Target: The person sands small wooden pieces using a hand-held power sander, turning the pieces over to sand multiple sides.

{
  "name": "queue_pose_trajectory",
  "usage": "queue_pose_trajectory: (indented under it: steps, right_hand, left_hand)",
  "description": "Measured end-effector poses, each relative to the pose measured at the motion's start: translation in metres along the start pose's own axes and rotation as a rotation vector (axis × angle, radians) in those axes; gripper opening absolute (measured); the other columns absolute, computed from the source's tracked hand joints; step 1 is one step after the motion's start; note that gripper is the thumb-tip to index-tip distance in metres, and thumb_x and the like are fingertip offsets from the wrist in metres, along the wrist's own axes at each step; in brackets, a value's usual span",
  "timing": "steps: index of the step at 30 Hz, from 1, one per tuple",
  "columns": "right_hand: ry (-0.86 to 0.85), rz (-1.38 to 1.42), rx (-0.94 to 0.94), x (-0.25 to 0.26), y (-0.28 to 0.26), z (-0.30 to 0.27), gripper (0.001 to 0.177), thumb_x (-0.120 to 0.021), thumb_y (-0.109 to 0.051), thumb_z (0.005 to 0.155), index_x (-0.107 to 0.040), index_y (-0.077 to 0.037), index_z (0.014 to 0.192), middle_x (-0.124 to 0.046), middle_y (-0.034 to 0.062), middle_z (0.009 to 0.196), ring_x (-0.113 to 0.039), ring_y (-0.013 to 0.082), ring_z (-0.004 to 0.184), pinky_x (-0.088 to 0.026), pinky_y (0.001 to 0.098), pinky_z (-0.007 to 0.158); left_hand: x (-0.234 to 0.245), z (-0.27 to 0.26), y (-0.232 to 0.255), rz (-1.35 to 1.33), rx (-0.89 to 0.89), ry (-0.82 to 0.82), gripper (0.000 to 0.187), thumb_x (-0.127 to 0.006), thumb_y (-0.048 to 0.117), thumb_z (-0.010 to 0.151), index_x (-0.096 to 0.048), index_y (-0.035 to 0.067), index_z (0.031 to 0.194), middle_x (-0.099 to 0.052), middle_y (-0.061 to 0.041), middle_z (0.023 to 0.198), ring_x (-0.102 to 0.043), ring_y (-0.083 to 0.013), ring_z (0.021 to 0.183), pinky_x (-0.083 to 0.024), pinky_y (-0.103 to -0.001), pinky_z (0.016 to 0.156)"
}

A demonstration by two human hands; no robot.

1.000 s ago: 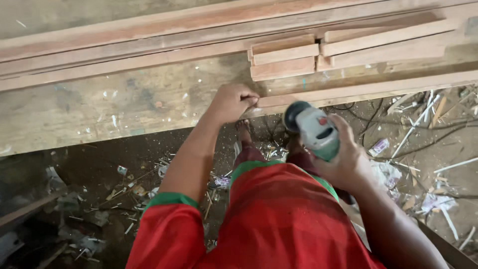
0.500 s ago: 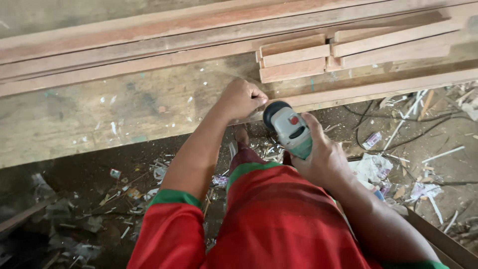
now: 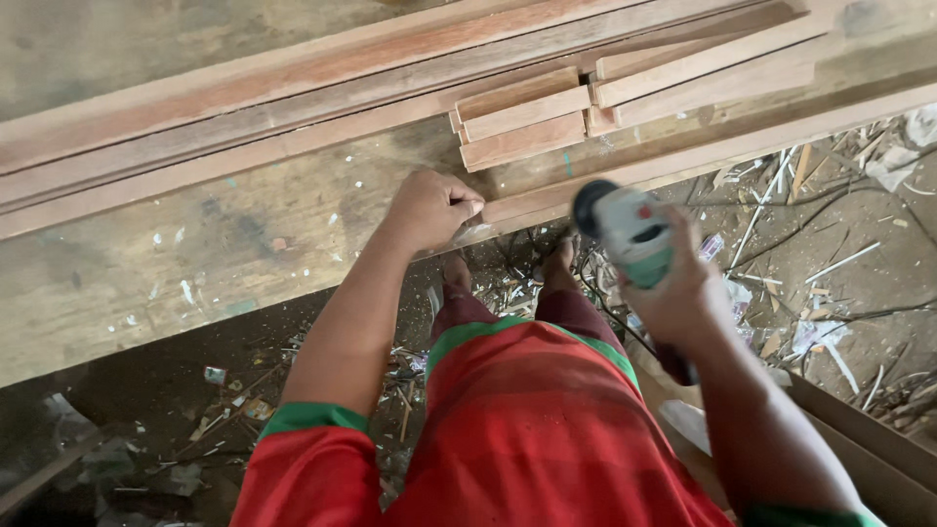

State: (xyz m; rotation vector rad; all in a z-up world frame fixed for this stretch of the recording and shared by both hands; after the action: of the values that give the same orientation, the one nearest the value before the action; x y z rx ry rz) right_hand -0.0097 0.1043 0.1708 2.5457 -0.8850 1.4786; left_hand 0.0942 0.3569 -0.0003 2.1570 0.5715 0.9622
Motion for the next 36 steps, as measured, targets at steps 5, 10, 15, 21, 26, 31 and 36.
queue_pose_trajectory:
  steps: [5,10,15,21,26,31,36]
  right_hand:
    - [0.262,0.208,0.104,0.026,0.047,0.018,0.072,-0.078,-0.022,0.075,-0.044,-0.018,0.138,-0.066,0.0099,0.13,-0.07,0.0315,0.092,-0.055,0.0435,0.07]
    - [0.08,0.198,0.029,0.004,0.008,0.003,0.072,-0.076,-0.024,0.077,-0.04,-0.03,0.139,-0.064,0.0174,0.125,-0.066,0.0422,0.099,-0.053,0.0537,0.082]
    - [-0.109,0.139,0.096,-0.03,-0.031,-0.017,0.083,-0.077,-0.025,0.074,-0.036,-0.03,0.147,-0.062,0.0236,0.126,-0.063,0.0538,0.115,-0.05,0.0641,0.099]
    - [-0.117,0.11,0.069,-0.013,0.008,0.004,0.089,-0.077,-0.029,0.074,-0.032,-0.034,0.15,-0.069,0.0268,0.114,-0.067,0.0519,0.109,-0.052,0.0577,0.101]
    - [0.096,0.067,0.029,0.04,0.07,0.036,0.085,-0.078,-0.032,0.077,-0.033,-0.034,0.148,-0.07,0.029,0.107,-0.068,0.0531,0.103,-0.053,0.06,0.094]
    - [0.186,0.077,-0.002,0.081,0.144,0.071,0.083,-0.079,-0.028,0.074,-0.036,-0.03,0.146,-0.068,0.0312,0.111,-0.066,0.0548,0.107,-0.052,0.0619,0.096]
    - [0.275,0.134,-0.05,0.097,0.214,0.107,0.085,-0.08,-0.03,0.073,-0.036,-0.032,0.145,-0.068,0.0276,0.117,-0.064,0.0494,0.113,-0.05,0.0595,0.099]
  left_hand:
    - [0.01,-0.007,0.017,-0.029,0.004,-0.042,0.015,-0.072,0.021,0.093,-0.083,0.023,0.102,-0.082,0.006,0.098,-0.07,-0.0094,0.068,-0.057,-0.028,0.066]
    - [0.006,-0.009,0.01,0.0,-0.038,-0.005,0.015,-0.073,0.028,0.086,-0.083,0.027,0.098,-0.08,0.003,0.098,-0.074,-0.0189,0.088,-0.06,-0.036,0.081]
    - [0.009,-0.015,0.024,0.012,-0.044,-0.017,0.021,-0.072,0.031,0.085,-0.082,0.024,0.102,-0.08,-0.002,0.102,-0.074,-0.0274,0.104,-0.057,-0.041,0.093]
    - [0.008,-0.016,0.02,0.087,-0.021,0.001,0.023,-0.072,0.031,0.086,-0.083,0.021,0.103,-0.079,-0.006,0.104,-0.072,-0.0314,0.106,-0.055,-0.046,0.095]
    - [0.012,-0.02,0.023,0.121,0.076,0.065,0.021,-0.072,0.034,0.084,-0.083,0.028,0.1,-0.079,-0.001,0.103,-0.071,-0.0276,0.106,-0.056,-0.044,0.097]
    - [0.007,-0.025,0.025,0.135,0.19,0.096,0.022,-0.072,0.036,0.083,-0.083,0.029,0.101,-0.079,0.0,0.105,-0.071,-0.0283,0.107,-0.056,-0.044,0.098]
    - [0.003,-0.028,0.024,0.134,0.294,0.162,0.022,-0.073,0.037,0.082,-0.082,0.031,0.101,-0.078,0.001,0.105,-0.069,-0.0268,0.109,-0.056,-0.043,0.098]
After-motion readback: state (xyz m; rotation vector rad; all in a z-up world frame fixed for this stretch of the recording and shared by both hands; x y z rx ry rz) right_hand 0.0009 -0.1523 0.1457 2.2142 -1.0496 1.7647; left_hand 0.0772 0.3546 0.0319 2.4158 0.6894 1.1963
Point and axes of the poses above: each hand's wrist, its own z-axis towards the middle knuckle, its own x-axis out of the back of the hand, y = z × x, the point moved 8 cm from there along z, towards the middle knuckle
